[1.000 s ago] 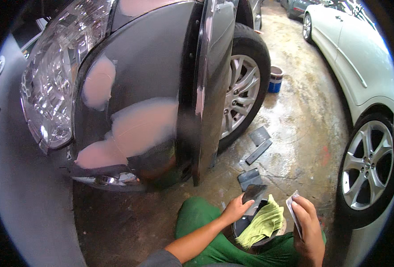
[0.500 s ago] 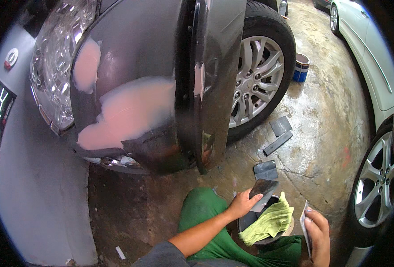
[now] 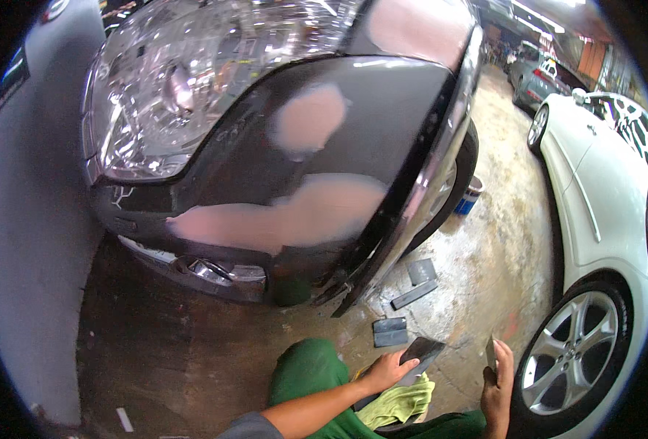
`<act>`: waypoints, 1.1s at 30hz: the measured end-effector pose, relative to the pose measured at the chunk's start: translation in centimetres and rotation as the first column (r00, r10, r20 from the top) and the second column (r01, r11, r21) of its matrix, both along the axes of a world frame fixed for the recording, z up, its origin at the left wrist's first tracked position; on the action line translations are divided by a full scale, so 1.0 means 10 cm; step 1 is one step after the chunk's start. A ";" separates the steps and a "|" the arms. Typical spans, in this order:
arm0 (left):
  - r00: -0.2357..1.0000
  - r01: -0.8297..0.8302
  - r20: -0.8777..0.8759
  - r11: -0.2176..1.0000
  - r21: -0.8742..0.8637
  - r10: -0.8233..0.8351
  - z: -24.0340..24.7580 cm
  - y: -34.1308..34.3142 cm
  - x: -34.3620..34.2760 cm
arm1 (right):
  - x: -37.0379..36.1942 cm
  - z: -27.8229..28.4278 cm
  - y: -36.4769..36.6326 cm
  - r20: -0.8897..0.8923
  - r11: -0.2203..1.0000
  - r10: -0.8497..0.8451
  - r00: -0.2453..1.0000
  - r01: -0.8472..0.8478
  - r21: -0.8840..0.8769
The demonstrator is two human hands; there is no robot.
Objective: The person sands the front bumper of a dark-colored car using a sanding block. They move around the bumper, sanding different sections and occasionally wiping the surface with a cloth.
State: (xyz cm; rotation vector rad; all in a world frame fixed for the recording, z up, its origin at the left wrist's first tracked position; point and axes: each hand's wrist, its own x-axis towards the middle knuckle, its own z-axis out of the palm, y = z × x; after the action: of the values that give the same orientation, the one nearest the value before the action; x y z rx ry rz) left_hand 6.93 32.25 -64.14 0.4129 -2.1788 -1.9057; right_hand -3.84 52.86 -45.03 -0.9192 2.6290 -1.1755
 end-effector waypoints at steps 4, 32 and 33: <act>0.994 -0.082 -0.073 0.996 -0.020 0.081 0.05 0.02 0.04 | -0.05 -0.15 -0.09 -0.003 0.998 0.041 0.999 -0.040 0.046; 0.902 -0.221 -0.109 0.662 0.716 0.418 1.48 -0.13 -0.01 | 0.67 0.35 -0.67 -0.397 0.902 0.397 0.827 -0.432 0.001; 0.897 -0.235 -0.110 0.675 0.699 0.427 1.59 -0.12 -0.01 | 0.62 0.37 -0.63 -0.410 0.911 0.392 0.823 -0.410 0.046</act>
State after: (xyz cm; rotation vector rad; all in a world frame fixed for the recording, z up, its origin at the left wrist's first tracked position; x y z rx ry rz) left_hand 6.80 31.06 -48.26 0.5813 -1.0745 -2.3003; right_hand 2.40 46.51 -41.36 -1.8023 2.4974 -1.0176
